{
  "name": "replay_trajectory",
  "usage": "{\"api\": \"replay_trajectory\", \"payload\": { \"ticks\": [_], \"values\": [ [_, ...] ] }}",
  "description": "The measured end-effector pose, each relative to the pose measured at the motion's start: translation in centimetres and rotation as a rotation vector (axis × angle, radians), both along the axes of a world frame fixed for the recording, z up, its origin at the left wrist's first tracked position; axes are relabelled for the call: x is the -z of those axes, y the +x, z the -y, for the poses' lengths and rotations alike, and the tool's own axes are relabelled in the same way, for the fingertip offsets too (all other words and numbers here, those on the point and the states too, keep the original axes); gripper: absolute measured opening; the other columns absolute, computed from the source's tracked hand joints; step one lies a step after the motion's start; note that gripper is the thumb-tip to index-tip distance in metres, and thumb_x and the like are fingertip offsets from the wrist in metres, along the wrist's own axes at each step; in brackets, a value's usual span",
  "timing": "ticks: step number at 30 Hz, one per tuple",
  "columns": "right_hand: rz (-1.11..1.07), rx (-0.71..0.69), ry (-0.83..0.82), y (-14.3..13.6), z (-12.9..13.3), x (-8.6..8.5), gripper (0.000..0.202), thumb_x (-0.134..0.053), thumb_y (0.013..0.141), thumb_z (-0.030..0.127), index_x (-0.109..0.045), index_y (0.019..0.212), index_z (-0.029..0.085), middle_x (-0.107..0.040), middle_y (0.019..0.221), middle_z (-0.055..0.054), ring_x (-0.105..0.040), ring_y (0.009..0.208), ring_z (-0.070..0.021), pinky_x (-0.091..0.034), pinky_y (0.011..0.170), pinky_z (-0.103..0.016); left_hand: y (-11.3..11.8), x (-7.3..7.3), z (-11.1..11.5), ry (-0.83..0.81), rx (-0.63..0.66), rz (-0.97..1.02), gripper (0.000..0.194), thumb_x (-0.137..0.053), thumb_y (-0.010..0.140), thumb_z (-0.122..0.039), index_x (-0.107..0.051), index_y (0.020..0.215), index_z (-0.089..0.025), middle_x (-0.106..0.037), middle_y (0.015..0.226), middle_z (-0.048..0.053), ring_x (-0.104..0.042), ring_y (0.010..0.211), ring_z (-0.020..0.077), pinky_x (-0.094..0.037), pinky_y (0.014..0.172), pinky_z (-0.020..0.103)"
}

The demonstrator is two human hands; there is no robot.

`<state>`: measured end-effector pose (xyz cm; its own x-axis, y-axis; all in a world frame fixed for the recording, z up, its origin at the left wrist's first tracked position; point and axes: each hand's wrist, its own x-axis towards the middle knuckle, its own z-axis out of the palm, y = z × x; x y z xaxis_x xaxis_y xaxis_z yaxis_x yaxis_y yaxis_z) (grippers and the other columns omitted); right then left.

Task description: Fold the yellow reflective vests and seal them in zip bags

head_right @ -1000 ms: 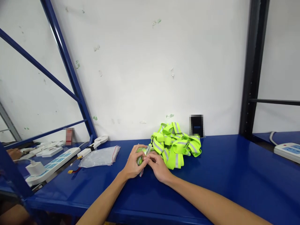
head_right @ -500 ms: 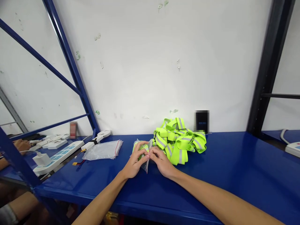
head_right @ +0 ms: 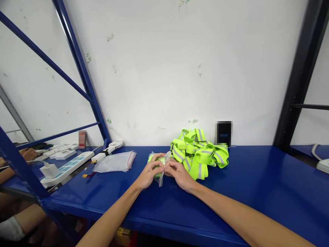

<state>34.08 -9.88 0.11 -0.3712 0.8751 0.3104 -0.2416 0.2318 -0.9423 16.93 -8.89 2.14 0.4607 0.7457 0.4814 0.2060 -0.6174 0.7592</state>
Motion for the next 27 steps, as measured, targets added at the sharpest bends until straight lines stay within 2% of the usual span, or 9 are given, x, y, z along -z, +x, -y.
{"api": "replay_trajectory", "payload": {
  "ticks": [3, 7, 10, 12, 15, 18, 21, 24, 27],
  "values": [
    [-0.025, -0.009, -0.040, 0.3, -0.1, 0.4, 0.036, -0.072, 0.074, 0.051, -0.064, 0.070, 0.016, -0.055, 0.101, -0.004, -0.059, 0.096, -0.0208, -0.050, 0.093, -0.042, -0.3, 0.3, -1.0, -0.062, -0.013, 0.203, 0.020, -0.055, 0.083, -0.028, -0.059, 0.067, -0.017, -0.054, 0.129, 0.010, -0.050, 0.122, 0.0265, -0.035, 0.109, 0.047],
    [-0.004, -0.061, -0.052, 0.5, -0.1, 0.9, 0.035, -0.072, 0.076, 0.046, -0.060, 0.068, 0.015, -0.057, 0.114, -0.008, -0.058, 0.107, -0.0235, -0.050, 0.094, -0.043, -1.8, 0.5, -1.8, -0.037, -0.208, 0.420, 0.026, -0.043, 0.087, -0.029, -0.050, 0.066, -0.016, -0.056, 0.124, 0.013, -0.056, 0.113, 0.0251, -0.044, 0.098, 0.043],
    [0.015, -0.029, -0.044, 0.5, 0.1, 0.9, 0.039, -0.073, 0.074, 0.046, -0.053, 0.062, 0.015, -0.062, 0.112, -0.011, -0.061, 0.105, -0.0258, -0.050, 0.094, -0.045, -2.8, 0.6, -1.4, 0.164, -0.307, 0.262, 0.026, -0.040, 0.091, -0.032, -0.054, 0.075, -0.017, -0.059, 0.117, 0.011, -0.054, 0.114, 0.0238, -0.041, 0.100, 0.041],
    [-0.028, 0.008, -0.077, 0.4, 0.4, 0.8, 0.039, -0.075, 0.072, 0.044, -0.048, 0.064, 0.017, -0.064, 0.106, -0.009, -0.064, 0.100, -0.0257, -0.051, 0.091, -0.046, -3.2, 0.7, -1.0, 0.271, -0.347, 0.106, 0.025, -0.039, 0.093, -0.034, -0.058, 0.095, -0.018, -0.058, 0.120, 0.010, -0.051, 0.118, 0.0238, -0.037, 0.104, 0.042],
    [-0.132, 0.062, -0.130, 0.2, 1.3, 0.7, 0.039, -0.075, 0.072, 0.037, -0.039, 0.077, 0.021, -0.061, 0.107, -0.005, -0.066, 0.094, -0.0231, -0.054, 0.085, -0.046, -3.5, 1.2, -1.1, 0.270, -0.416, -0.125, 0.035, -0.036, 0.096, -0.038, -0.052, 0.122, -0.022, -0.052, 0.132, 0.010, -0.044, 0.127, 0.0234, -0.030, 0.110, 0.044],
    [-0.084, 0.160, 0.006, 0.2, 2.3, 0.6, 0.028, -0.063, 0.082, 0.034, -0.037, 0.085, 0.025, -0.051, 0.118, -0.006, -0.064, 0.094, -0.0210, -0.057, 0.077, -0.042, -3.5, 1.9, -1.8, 0.163, -0.355, -0.262, 0.038, -0.032, 0.098, -0.041, -0.052, 0.126, -0.024, -0.053, 0.131, 0.008, -0.046, 0.125, 0.0207, -0.033, 0.109, 0.042],
    [0.202, 0.241, 0.280, 0.4, 2.8, 0.7, 0.003, -0.049, 0.089, 0.027, -0.049, 0.091, 0.024, -0.048, 0.117, -0.008, -0.059, 0.099, -0.0223, -0.057, 0.077, -0.039, -3.5, 2.4, -2.5, 0.129, -0.334, -0.285, 0.038, -0.034, 0.097, -0.044, -0.055, 0.123, -0.024, -0.056, 0.119, 0.007, -0.052, 0.115, 0.0193, -0.038, 0.105, 0.040],
    [0.440, 0.281, 0.442, 0.5, 2.7, 0.5, 0.025, -0.051, 0.085, 0.021, -0.055, 0.109, 0.026, -0.049, 0.120, -0.009, -0.057, 0.101, -0.0233, -0.055, 0.077, -0.038, -3.4, 2.6, -2.8, 0.117, -0.400, -0.267, 0.038, -0.035, 0.097, -0.044, -0.057, 0.121, -0.024, -0.056, 0.110, 0.006, -0.054, 0.107, 0.0191, -0.041, 0.101, 0.040],
    [0.551, 0.282, 0.529, 0.5, 2.2, 0.3, 0.046, -0.062, 0.081, 0.026, -0.050, 0.125, 0.025, -0.050, 0.123, -0.010, -0.053, 0.111, -0.0249, -0.050, 0.092, -0.040, -3.4, 2.4, -2.7, 0.145, -0.427, -0.240, 0.036, -0.038, 0.096, -0.041, -0.060, 0.116, -0.022, -0.056, 0.104, 0.006, -0.055, 0.103, 0.0197, -0.042, 0.097, 0.040]
  ]
}}
